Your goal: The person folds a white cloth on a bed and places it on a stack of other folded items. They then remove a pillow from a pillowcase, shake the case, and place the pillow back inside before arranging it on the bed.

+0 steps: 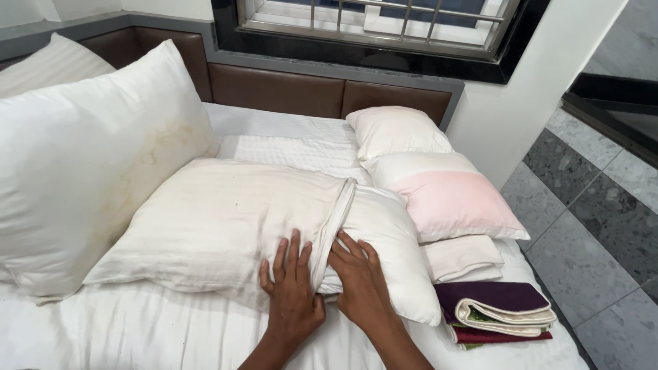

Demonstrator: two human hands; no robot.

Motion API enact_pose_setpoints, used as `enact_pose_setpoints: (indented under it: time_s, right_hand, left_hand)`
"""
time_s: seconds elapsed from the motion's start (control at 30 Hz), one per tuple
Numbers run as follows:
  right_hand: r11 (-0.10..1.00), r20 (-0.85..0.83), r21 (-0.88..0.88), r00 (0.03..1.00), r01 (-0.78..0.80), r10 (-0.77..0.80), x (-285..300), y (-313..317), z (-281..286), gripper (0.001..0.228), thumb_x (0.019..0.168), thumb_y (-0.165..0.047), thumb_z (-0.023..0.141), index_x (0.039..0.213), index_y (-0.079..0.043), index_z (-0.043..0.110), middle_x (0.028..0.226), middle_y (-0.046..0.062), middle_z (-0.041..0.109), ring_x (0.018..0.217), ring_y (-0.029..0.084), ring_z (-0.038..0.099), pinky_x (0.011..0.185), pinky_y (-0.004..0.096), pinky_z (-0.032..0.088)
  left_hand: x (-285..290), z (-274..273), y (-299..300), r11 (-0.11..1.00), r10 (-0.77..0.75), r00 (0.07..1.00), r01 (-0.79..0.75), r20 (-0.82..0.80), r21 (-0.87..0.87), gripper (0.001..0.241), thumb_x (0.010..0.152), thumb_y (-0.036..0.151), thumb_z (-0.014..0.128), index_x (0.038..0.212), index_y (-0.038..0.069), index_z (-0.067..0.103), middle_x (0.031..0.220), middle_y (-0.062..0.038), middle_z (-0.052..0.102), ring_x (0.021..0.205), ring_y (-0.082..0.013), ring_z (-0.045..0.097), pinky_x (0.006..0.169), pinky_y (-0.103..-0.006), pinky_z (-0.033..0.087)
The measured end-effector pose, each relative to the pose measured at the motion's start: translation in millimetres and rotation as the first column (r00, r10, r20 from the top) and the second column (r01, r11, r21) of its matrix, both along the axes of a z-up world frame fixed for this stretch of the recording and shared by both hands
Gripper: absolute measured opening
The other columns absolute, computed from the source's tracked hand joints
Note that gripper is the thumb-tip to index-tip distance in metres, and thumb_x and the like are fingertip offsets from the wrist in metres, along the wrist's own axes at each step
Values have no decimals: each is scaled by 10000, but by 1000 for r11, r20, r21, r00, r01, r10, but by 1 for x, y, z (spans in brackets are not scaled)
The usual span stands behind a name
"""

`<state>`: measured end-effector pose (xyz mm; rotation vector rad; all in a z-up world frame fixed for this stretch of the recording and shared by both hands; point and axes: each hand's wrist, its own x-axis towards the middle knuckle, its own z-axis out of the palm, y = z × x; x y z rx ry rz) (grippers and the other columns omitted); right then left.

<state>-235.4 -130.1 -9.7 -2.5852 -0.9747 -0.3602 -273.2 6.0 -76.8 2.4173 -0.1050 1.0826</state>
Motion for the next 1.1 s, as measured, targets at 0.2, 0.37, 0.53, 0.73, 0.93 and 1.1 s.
enact_pose_setpoints:
  time_s: [0.2,0.37,0.53,0.73,0.93,1.1]
  right_hand:
    - [1000,8,28,1000,12,-12,2,0,-4,856,584,166,666,1389,-112,575,1480,74,546,1473,258,350,1177,476,208]
    - [998,12,57,1000,20,-20,-2,2,-1,870,578,150,679,1402,-106,569,1512,73,519,1476,241,345,1162,472,217]
    - [998,15,53,1000,26,-27,-7,5,7,854,579,78,739,1399,-86,561,1546,94,483,1481,245,316,1156,490,205]
    - [997,11,60,999,44,-45,-4,4,0,825,581,51,759,1375,-86,581,1527,93,503,1499,250,321,1151,491,209]
    - [996,66,58,995,66,-70,-2,3,-7,797,594,95,705,1361,-92,596,1496,73,540,1480,225,372,1165,466,248]
    - [996,42,81,998,47,-50,-4,2,-6,855,582,84,708,1406,-82,554,1516,73,506,1458,231,370,1154,466,236]
  left_hand:
    - [24,-20,32,1000,-20,999,20,31,-1,838,592,-149,611,1380,133,599,1525,-5,544,1382,-237,495,1090,-452,270]
    - [18,-5,50,986,-167,986,167,-11,0,810,595,-99,609,1367,144,630,1520,-1,599,1307,-219,585,1058,-431,327]
    - [-7,29,36,968,-250,966,247,66,47,915,552,178,693,1425,8,480,1560,-146,438,1396,-340,400,1045,-518,233]
    - [-3,25,30,975,-202,979,204,-31,85,946,506,76,641,1436,47,465,1581,-122,402,1446,-330,332,1065,-532,195]
    - [15,17,63,928,-369,917,354,-152,-121,922,539,-167,516,1406,144,571,1553,-28,542,1439,-252,421,1123,-483,197]
    - [18,22,78,798,-514,853,437,-88,-416,885,541,-188,458,1331,148,671,1472,-28,656,1437,-208,526,1200,-450,221]
